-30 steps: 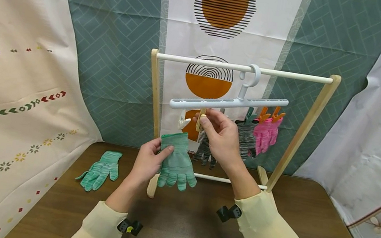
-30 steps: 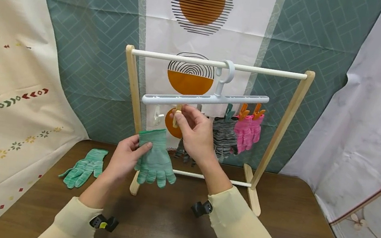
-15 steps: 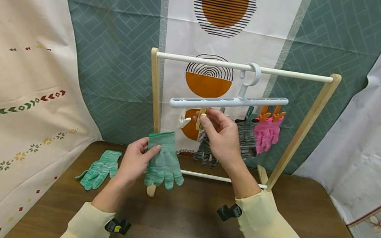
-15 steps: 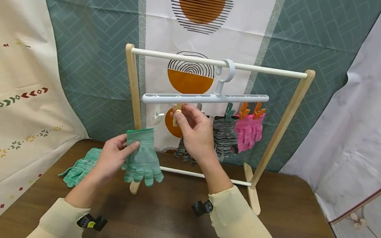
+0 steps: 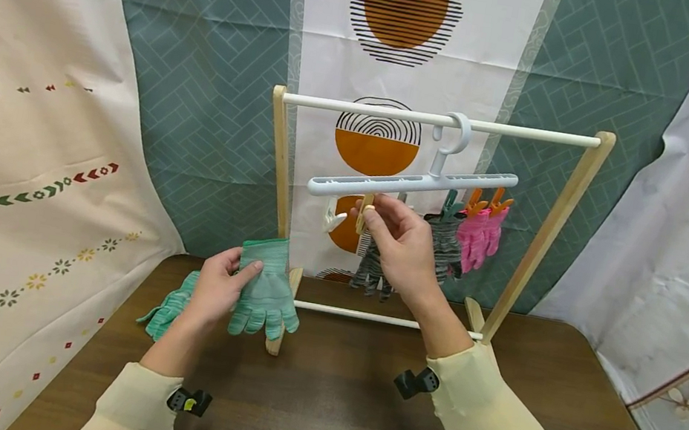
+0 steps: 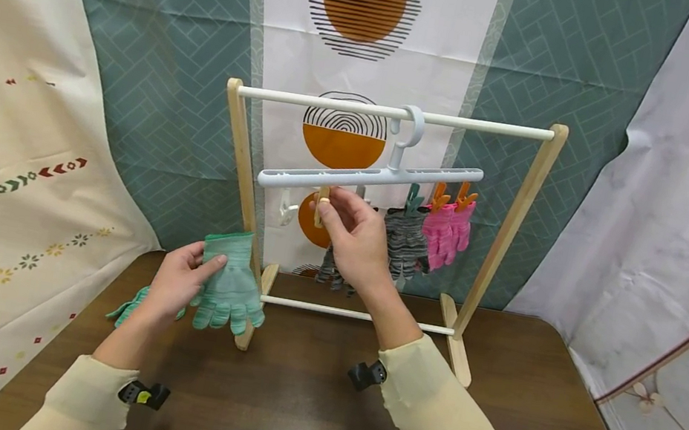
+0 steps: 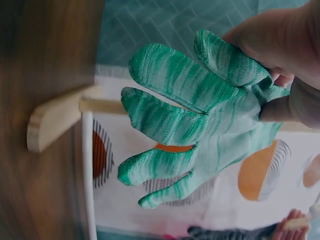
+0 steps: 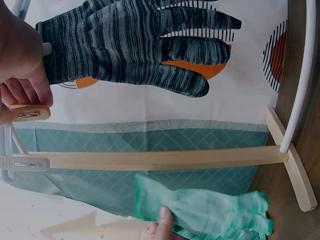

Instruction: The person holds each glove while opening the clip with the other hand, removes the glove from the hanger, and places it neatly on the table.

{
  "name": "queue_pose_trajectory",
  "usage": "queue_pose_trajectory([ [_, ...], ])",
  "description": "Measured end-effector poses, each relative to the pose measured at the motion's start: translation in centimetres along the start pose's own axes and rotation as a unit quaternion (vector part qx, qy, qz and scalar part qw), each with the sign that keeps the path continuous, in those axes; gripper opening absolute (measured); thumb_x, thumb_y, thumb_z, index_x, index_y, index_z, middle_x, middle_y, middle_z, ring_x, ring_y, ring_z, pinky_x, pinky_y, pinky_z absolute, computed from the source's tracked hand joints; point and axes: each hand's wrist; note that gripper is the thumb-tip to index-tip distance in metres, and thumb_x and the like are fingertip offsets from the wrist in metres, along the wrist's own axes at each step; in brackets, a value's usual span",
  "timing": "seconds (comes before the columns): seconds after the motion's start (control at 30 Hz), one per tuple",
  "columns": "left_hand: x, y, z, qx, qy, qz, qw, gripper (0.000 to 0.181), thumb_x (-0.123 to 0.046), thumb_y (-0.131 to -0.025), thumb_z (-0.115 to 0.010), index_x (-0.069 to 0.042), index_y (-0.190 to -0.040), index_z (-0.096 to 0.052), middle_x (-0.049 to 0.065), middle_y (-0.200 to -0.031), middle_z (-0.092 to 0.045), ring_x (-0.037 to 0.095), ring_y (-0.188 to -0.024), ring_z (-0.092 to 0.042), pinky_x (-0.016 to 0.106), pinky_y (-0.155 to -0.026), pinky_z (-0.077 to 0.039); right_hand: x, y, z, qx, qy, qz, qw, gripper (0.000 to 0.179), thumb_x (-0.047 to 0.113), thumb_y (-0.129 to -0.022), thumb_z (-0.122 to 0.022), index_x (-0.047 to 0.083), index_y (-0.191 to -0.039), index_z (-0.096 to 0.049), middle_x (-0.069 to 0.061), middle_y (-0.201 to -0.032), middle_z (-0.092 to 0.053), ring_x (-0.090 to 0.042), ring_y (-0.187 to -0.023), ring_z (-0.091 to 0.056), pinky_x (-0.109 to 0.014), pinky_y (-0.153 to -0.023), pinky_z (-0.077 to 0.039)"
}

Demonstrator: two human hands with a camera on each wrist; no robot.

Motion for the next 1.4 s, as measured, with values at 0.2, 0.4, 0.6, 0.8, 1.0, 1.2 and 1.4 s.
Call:
queue_pose_trajectory([
  [0.2,1.7,-0.7,1.3,-0.002,-0.065,0.037,0.9972,0.043,-0.026,-0.110,-0.062,0.005,-0.139,-0.060,0.021,-0.101,-0.067,0.025,-0.091,-0.056,0.026,-0.075,-0.045,0.0,0.2,0.1,-0.003,0.012,-0.005,0.9999,0.035,0.010,-0.107,-0.065,-0.001,-0.140,-0.064,-0.016,-0.127,-0.072,-0.037,-0.118,-0.070,-0.032,-0.101,-0.055],
  [0.4,2.8,-1.1,2.2,0.014,-0.102,0.071,0.9922,0.048,-0.024,-0.112,-0.059,0.008,-0.147,-0.053,0.032,-0.115,-0.061,0.041,-0.118,-0.055,0.048,-0.094,-0.048,-0.2,0.3,0.2,-0.003,0.012,-0.007,0.9999,0.036,0.010,-0.107,-0.066,-0.002,-0.141,-0.064,-0.015,-0.128,-0.072,-0.036,-0.119,-0.070,-0.033,-0.101,-0.055],
  [0.6,4.3,-2.1,2.6,0.031,-0.113,0.099,0.9882,0.059,-0.024,-0.112,-0.057,0.009,-0.158,-0.039,0.031,-0.128,-0.054,0.039,-0.141,-0.041,0.052,-0.106,-0.041,-0.2,0.4,0.3,-0.009,0.017,-0.009,0.9998,0.036,0.011,-0.106,-0.067,0.000,-0.140,-0.064,-0.013,-0.128,-0.072,-0.034,-0.119,-0.070,-0.032,-0.101,-0.055],
  [0.8,6.3,-3.4,2.6,0.046,-0.134,0.117,0.9830,0.065,-0.023,-0.113,-0.056,0.010,-0.162,-0.029,0.032,-0.169,-0.023,0.049,-0.156,-0.021,0.064,-0.121,-0.028,-0.3,0.4,0.3,-0.002,0.006,-0.002,1.0000,0.035,0.009,-0.107,-0.065,-0.002,-0.140,-0.064,-0.019,-0.128,-0.072,-0.030,-0.117,-0.071,-0.032,-0.102,-0.055],
  [1.0,7.9,-4.5,2.2,0.054,-0.139,0.126,0.9808,0.064,-0.021,-0.113,-0.053,0.011,-0.162,-0.027,0.034,-0.167,-0.024,0.051,-0.154,-0.024,0.064,-0.119,-0.032,-0.4,0.5,0.3,-0.004,0.012,0.011,0.9999,0.034,0.007,-0.106,-0.066,-0.002,-0.139,-0.065,-0.019,-0.126,-0.073,-0.034,-0.119,-0.070,-0.032,-0.102,-0.054],
  [1.2,9.1,-5.3,1.6,0.051,-0.180,0.125,0.9745,0.059,-0.018,-0.113,-0.053,0.013,-0.159,-0.033,0.037,-0.162,-0.031,0.054,-0.148,-0.032,0.065,-0.113,-0.038,-0.2,0.5,0.3,-0.002,0.005,0.015,0.9999,0.033,0.005,-0.106,-0.065,-0.003,-0.138,-0.065,-0.019,-0.126,-0.073,-0.041,-0.120,-0.068,-0.032,-0.101,-0.055],
  [1.4,9.9,-5.8,0.9,0.053,-0.210,0.131,0.9674,0.057,-0.017,-0.112,-0.053,0.013,-0.157,-0.035,0.036,-0.161,-0.034,0.054,-0.144,-0.039,0.065,-0.110,-0.042,-0.2,0.7,0.5,-0.004,0.017,0.011,0.9998,0.034,0.007,-0.106,-0.066,-0.002,-0.139,-0.065,-0.015,-0.125,-0.074,-0.026,-0.116,-0.071,-0.032,-0.099,-0.056],
])
Point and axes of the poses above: each hand's wrist, its own y-axis away from the middle knuckle, its own z-axis out of the back of the hand, x = y × z
